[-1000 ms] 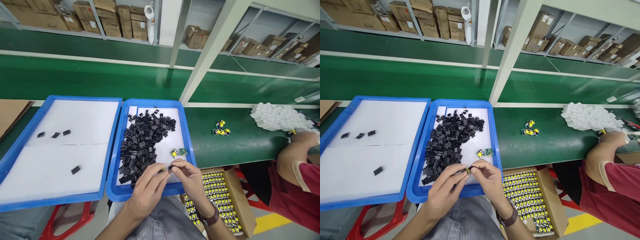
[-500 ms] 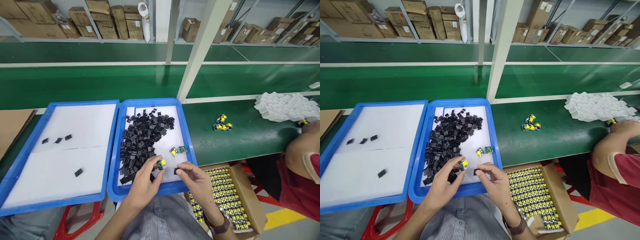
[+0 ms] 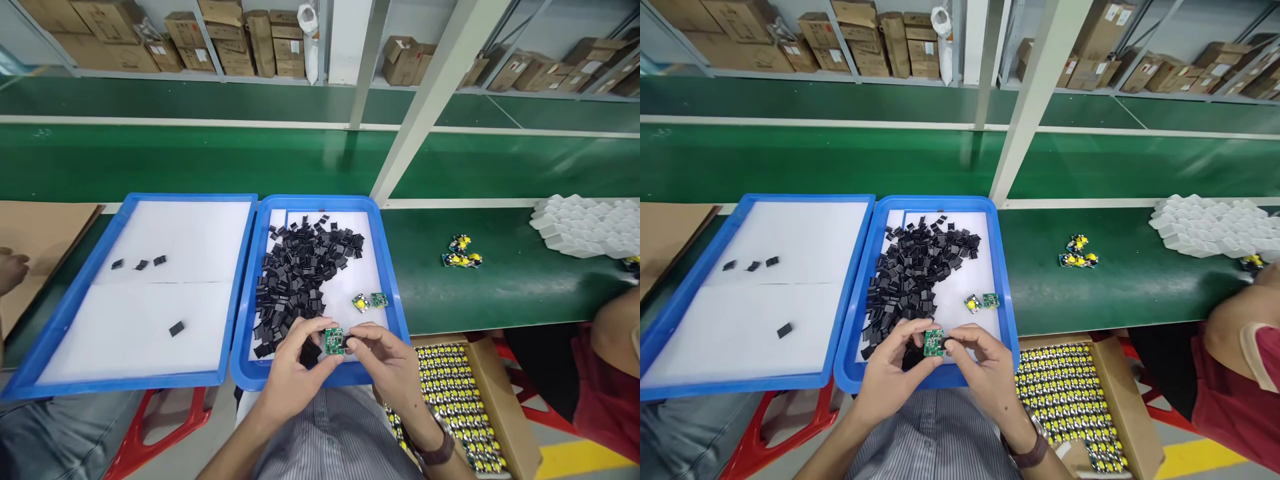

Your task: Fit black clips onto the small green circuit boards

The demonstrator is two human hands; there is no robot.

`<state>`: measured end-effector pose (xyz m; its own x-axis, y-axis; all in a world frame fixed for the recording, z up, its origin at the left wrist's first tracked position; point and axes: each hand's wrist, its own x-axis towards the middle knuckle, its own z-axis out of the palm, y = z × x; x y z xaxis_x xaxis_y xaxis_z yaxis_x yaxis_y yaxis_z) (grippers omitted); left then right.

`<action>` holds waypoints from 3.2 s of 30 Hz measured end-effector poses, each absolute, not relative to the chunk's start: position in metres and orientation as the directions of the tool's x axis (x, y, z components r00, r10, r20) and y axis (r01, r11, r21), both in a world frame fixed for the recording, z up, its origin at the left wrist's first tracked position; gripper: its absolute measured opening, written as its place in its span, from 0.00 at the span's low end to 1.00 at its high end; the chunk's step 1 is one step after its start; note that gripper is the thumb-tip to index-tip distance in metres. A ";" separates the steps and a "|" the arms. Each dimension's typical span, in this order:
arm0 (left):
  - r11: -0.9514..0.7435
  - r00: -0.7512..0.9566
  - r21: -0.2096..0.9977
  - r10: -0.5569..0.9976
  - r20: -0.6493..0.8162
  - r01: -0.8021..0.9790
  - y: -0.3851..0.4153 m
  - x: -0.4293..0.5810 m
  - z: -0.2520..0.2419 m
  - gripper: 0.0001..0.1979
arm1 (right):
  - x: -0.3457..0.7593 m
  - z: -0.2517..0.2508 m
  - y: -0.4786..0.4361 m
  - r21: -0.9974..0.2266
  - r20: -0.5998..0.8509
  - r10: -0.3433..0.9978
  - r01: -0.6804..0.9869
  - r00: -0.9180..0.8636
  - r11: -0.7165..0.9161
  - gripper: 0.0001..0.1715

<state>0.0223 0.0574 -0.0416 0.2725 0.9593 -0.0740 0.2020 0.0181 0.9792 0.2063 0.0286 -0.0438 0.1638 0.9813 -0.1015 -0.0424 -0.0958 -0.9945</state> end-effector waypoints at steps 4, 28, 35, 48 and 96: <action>0.124 0.364 0.992 0.924 -0.121 0.014 0.056 0.017 -0.038 0.19 | 0.205 -0.035 0.031 -0.997 0.077 0.981 0.027 0.179 0.073 0.13; 0.195 0.424 0.978 0.894 -0.146 -0.073 0.052 0.002 -0.043 0.21 | 0.201 -0.010 0.038 -0.932 0.126 0.982 0.323 -0.141 0.166 0.15; 0.107 0.451 0.994 0.887 -0.097 0.004 0.052 0.002 -0.043 0.22 | 0.206 -0.005 0.038 -0.921 0.084 0.978 0.359 -0.192 0.150 0.11; 0.137 0.385 0.990 0.915 -0.117 -0.026 0.044 0.012 -0.046 0.22 | 0.209 -0.016 0.041 -0.978 -0.191 0.980 0.098 -0.055 -0.185 0.02; -0.162 0.279 0.975 0.953 0.115 0.154 0.036 0.023 -0.038 0.24 | 0.215 -0.036 0.027 -0.874 -0.430 0.901 -0.221 -0.061 -0.432 0.09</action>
<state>0.0228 0.0361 -0.0376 0.2790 0.9534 0.1147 0.1542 -0.1623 0.9746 0.2148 0.0270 -0.0356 -0.0612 0.9007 -0.4301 -0.2207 -0.4324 -0.8742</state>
